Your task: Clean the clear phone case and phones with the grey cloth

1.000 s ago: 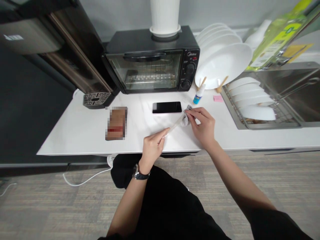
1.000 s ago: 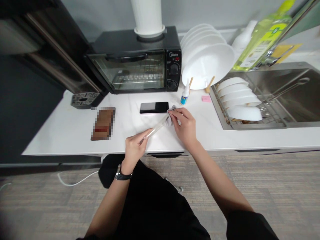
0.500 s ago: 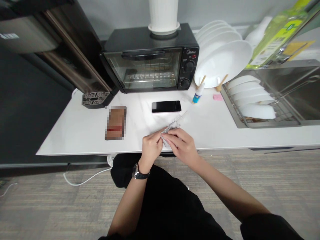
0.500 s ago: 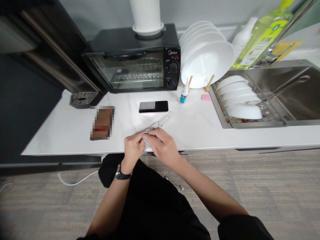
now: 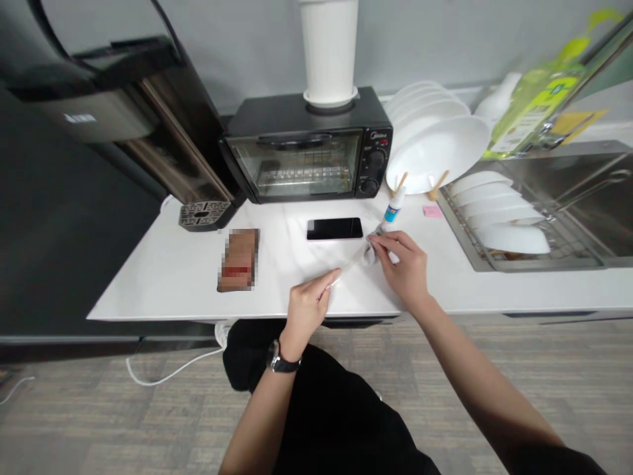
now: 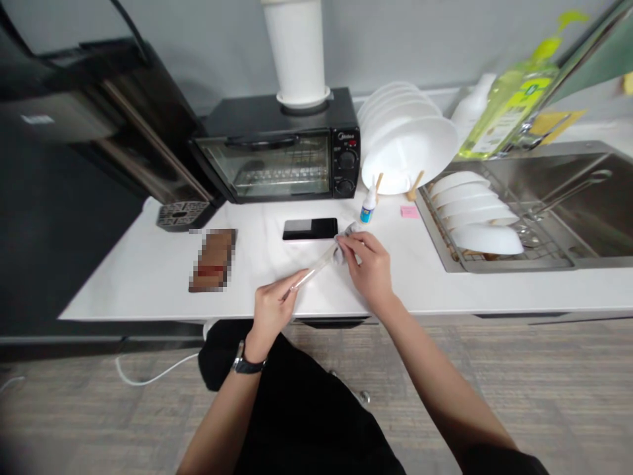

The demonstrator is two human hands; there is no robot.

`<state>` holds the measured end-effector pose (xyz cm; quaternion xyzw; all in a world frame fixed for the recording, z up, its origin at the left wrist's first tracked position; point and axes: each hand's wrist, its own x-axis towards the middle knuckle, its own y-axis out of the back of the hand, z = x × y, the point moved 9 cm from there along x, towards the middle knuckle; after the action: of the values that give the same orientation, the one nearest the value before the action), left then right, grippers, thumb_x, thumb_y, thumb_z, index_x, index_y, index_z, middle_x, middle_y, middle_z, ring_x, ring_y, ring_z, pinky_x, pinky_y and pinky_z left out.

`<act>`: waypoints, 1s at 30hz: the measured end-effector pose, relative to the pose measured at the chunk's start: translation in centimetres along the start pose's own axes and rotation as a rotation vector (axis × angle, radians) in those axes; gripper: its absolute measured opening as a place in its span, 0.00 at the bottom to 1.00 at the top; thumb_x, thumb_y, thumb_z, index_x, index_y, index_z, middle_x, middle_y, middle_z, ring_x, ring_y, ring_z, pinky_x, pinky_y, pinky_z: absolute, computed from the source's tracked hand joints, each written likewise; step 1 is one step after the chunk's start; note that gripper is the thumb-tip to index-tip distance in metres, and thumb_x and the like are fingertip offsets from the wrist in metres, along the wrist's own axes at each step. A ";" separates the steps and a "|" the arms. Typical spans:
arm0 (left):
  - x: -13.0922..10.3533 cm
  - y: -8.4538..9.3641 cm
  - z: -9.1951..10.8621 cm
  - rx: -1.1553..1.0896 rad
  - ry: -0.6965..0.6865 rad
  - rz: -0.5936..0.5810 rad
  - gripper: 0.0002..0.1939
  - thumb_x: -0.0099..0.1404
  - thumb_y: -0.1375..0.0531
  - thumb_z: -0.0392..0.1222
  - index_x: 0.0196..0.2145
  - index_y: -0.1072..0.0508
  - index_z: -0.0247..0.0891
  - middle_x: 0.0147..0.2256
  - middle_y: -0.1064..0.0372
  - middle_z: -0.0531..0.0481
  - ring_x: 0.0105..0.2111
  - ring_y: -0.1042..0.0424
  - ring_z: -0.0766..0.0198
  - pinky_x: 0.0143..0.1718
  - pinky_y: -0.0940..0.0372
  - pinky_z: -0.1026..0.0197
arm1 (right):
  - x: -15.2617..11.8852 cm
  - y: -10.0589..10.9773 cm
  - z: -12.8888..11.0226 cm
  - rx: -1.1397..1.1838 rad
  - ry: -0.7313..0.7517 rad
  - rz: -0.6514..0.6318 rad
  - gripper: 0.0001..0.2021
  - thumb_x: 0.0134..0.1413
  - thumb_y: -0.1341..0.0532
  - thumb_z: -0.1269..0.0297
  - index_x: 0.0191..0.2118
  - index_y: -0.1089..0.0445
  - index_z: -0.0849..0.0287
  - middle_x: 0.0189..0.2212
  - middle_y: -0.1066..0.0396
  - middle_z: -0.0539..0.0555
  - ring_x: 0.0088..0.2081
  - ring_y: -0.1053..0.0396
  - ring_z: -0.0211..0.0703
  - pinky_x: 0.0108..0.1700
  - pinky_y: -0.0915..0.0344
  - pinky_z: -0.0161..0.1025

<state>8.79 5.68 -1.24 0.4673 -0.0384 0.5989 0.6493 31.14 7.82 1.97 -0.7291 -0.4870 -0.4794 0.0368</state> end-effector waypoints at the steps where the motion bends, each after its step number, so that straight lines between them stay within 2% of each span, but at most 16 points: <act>1: 0.0 0.0 -0.1 -0.002 0.008 -0.002 0.28 0.72 0.41 0.27 0.60 0.15 0.52 0.48 0.11 0.52 0.39 0.10 0.54 0.44 0.14 0.57 | 0.2 0.2 0.3 -0.005 -0.007 0.013 0.11 0.75 0.35 0.62 0.49 0.13 0.52 0.40 0.18 0.57 0.41 0.18 0.50 0.46 0.17 0.49; 6: -0.1 -0.2 -0.5 -0.011 0.029 -0.017 0.25 0.74 0.40 0.29 0.60 0.15 0.48 0.50 0.11 0.50 0.41 0.10 0.53 0.45 0.14 0.57 | -0.4 -0.2 -0.6 0.002 0.000 0.005 0.10 0.74 0.35 0.65 0.50 0.14 0.52 0.41 0.18 0.58 0.42 0.18 0.50 0.46 0.18 0.48; 9: 0.0 0.0 -0.2 -0.013 -0.001 0.004 0.23 0.75 0.40 0.31 0.60 0.14 0.49 0.49 0.11 0.49 0.40 0.10 0.53 0.44 0.14 0.56 | -1.6 -1.3 -2.7 0.048 0.021 -0.030 0.12 0.75 0.36 0.66 0.52 0.14 0.49 0.41 0.18 0.57 0.42 0.17 0.50 0.46 0.17 0.48; 13: 0.0 0.0 -0.6 0.042 0.051 -0.005 0.20 0.76 0.40 0.34 0.55 0.12 0.48 0.45 0.11 0.47 0.38 0.10 0.52 0.42 0.15 0.56 | -3.6 -3.0 -6.4 0.150 0.074 -0.118 0.17 0.73 0.35 0.70 0.57 0.16 0.42 0.43 0.17 0.55 0.43 0.17 0.52 0.45 0.16 0.48; 17: 0.0 -0.1 -0.4 0.044 0.028 -0.002 0.21 0.74 0.41 0.30 0.50 0.11 0.48 0.38 0.11 0.46 0.33 0.12 0.52 0.37 0.16 0.57 | -4.8 -4.0 -8.2 0.188 0.093 -0.218 0.22 0.72 0.36 0.72 0.62 0.19 0.38 0.45 0.17 0.55 0.43 0.17 0.53 0.45 0.16 0.48; 21: 0.1 0.0 -0.2 0.045 0.008 0.006 0.21 0.72 0.41 0.28 0.50 0.12 0.43 0.40 0.11 0.45 0.35 0.11 0.53 0.37 0.17 0.58 | -4.4 -3.5 -8.2 0.224 0.153 -0.211 0.21 0.73 0.36 0.72 0.62 0.19 0.41 0.45 0.17 0.56 0.43 0.17 0.52 0.45 0.16 0.47; 24: 0.2 0.0 0.0 0.033 -0.007 -0.005 0.19 0.76 0.40 0.32 0.54 0.13 0.47 0.41 0.11 0.46 0.35 0.11 0.54 0.37 0.17 0.59 | -3.6 -2.8 -7.3 0.198 0.181 -0.172 0.19 0.74 0.36 0.72 0.61 0.18 0.44 0.44 0.17 0.56 0.43 0.17 0.51 0.45 0.16 0.46; 26: 0.2 0.1 0.1 0.016 -0.016 -0.003 0.20 0.76 0.40 0.32 0.57 0.14 0.48 0.44 0.11 0.47 0.36 0.11 0.54 0.40 0.16 0.59 | -3.1 -2.3 -6.2 0.169 0.166 -0.136 0.16 0.74 0.36 0.71 0.58 0.16 0.46 0.43 0.17 0.56 0.42 0.17 0.49 0.45 0.16 0.46; 30: 0.1 0.1 0.1 0.002 -0.007 -0.002 0.22 0.75 0.41 0.29 0.58 0.14 0.44 0.49 0.11 0.47 0.41 0.10 0.54 0.45 0.16 0.59 | -1.4 -1.2 -2.7 0.108 0.076 -0.054 0.11 0.74 0.34 0.68 0.52 0.13 0.51 0.42 0.17 0.56 0.43 0.17 0.49 0.47 0.17 0.46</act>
<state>8.78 5.68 -1.04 0.4701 -0.0397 0.5964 0.6494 28.35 6.09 1.89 -0.6941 -0.5298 -0.4805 0.0817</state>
